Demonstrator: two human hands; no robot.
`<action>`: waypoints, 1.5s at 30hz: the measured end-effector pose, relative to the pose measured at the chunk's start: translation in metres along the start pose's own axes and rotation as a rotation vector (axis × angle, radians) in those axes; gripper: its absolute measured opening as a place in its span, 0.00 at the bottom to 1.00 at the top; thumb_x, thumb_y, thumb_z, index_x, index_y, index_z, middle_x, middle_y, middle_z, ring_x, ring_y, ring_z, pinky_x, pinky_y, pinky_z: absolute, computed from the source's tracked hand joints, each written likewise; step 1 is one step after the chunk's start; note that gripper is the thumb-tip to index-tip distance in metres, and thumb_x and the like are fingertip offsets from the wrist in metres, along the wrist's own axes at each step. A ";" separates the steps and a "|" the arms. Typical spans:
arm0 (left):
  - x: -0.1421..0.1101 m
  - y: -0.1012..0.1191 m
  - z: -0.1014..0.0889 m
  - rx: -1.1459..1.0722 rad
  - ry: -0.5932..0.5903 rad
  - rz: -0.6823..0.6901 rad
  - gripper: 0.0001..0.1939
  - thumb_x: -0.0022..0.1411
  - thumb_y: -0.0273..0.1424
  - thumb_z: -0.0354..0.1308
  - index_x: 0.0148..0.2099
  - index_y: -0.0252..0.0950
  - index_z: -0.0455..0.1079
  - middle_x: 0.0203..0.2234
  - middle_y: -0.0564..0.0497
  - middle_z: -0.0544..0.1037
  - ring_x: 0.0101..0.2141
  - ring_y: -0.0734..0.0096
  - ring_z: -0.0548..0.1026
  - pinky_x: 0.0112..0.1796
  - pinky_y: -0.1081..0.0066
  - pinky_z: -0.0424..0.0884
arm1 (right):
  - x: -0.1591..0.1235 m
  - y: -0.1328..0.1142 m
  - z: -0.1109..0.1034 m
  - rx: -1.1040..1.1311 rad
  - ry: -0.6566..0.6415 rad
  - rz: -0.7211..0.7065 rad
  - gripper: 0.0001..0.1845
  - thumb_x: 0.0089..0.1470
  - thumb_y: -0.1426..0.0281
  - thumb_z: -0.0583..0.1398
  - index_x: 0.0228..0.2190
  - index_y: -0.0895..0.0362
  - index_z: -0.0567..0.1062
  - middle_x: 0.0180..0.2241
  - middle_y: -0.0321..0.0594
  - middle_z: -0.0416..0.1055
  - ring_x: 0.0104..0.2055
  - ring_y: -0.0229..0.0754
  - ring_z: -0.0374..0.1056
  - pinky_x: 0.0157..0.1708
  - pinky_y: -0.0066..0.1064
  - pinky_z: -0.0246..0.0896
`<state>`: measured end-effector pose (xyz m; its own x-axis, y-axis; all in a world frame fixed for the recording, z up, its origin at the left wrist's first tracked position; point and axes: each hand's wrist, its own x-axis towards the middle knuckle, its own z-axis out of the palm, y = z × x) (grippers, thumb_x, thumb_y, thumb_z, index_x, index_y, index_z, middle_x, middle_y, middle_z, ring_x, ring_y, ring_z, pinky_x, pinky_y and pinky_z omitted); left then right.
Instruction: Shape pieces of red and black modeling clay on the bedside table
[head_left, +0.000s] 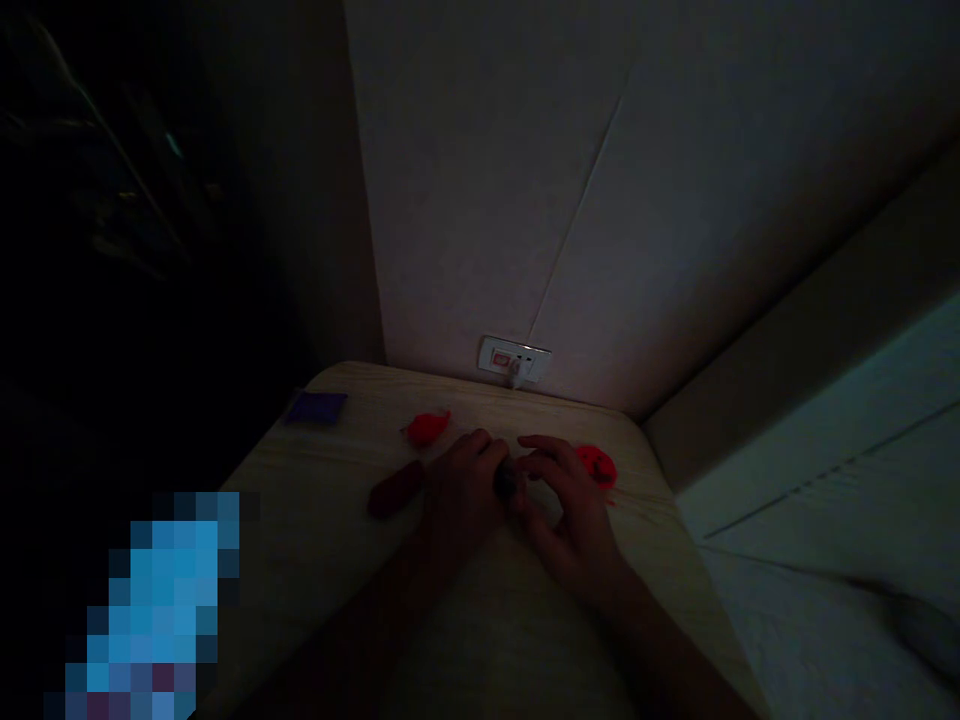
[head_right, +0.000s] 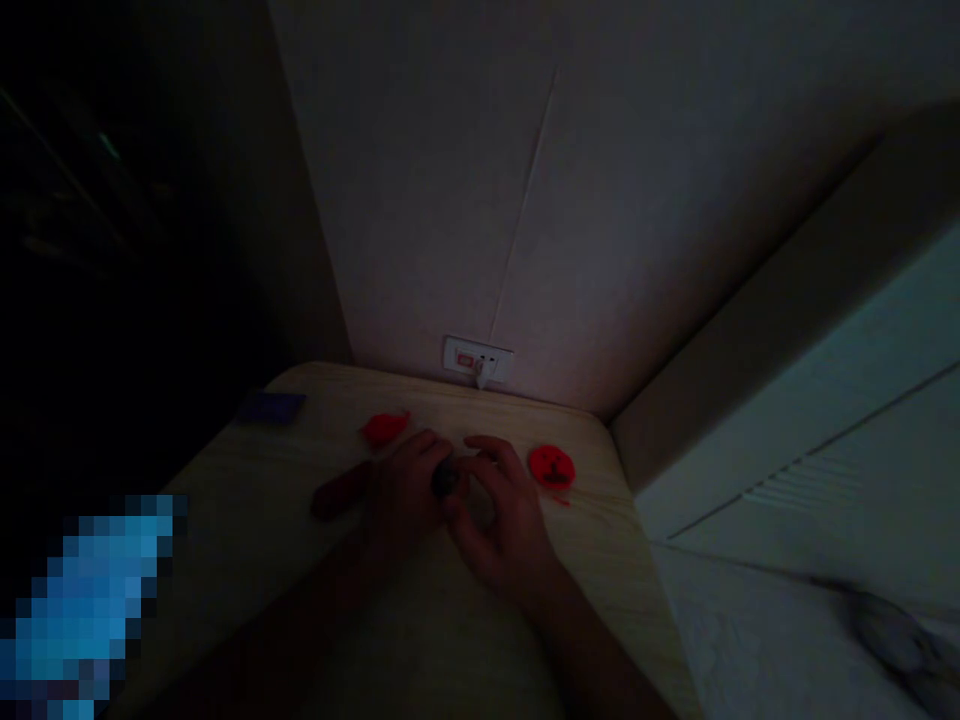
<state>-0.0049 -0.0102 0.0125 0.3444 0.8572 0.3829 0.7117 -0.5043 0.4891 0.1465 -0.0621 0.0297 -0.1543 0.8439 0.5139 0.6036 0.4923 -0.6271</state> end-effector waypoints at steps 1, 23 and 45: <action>0.000 0.000 0.000 0.001 0.005 -0.003 0.01 0.59 0.29 0.59 0.34 0.39 0.69 0.35 0.50 0.76 0.37 0.62 0.74 0.35 0.65 0.66 | 0.000 0.001 0.000 0.001 0.010 0.000 0.10 0.58 0.70 0.61 0.44 0.54 0.76 0.53 0.50 0.69 0.51 0.52 0.69 0.49 0.45 0.69; -0.001 -0.002 0.005 -0.066 -0.025 0.023 0.03 0.61 0.28 0.57 0.34 0.39 0.71 0.33 0.50 0.76 0.34 0.65 0.74 0.33 0.67 0.65 | 0.001 0.000 0.004 0.044 -0.016 0.038 0.09 0.57 0.70 0.61 0.42 0.54 0.75 0.51 0.50 0.70 0.57 0.55 0.67 0.54 0.48 0.67; 0.002 -0.006 0.004 -0.123 -0.095 -0.037 0.03 0.58 0.29 0.61 0.36 0.39 0.77 0.36 0.50 0.74 0.36 0.65 0.74 0.35 0.68 0.68 | -0.001 0.029 0.014 0.262 0.067 0.125 0.07 0.59 0.67 0.65 0.40 0.50 0.82 0.45 0.45 0.76 0.48 0.47 0.74 0.49 0.43 0.72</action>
<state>-0.0056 -0.0051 0.0075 0.3796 0.8785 0.2902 0.6466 -0.4762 0.5960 0.1529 -0.0455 0.0032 -0.0343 0.8899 0.4549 0.3908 0.4308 -0.8134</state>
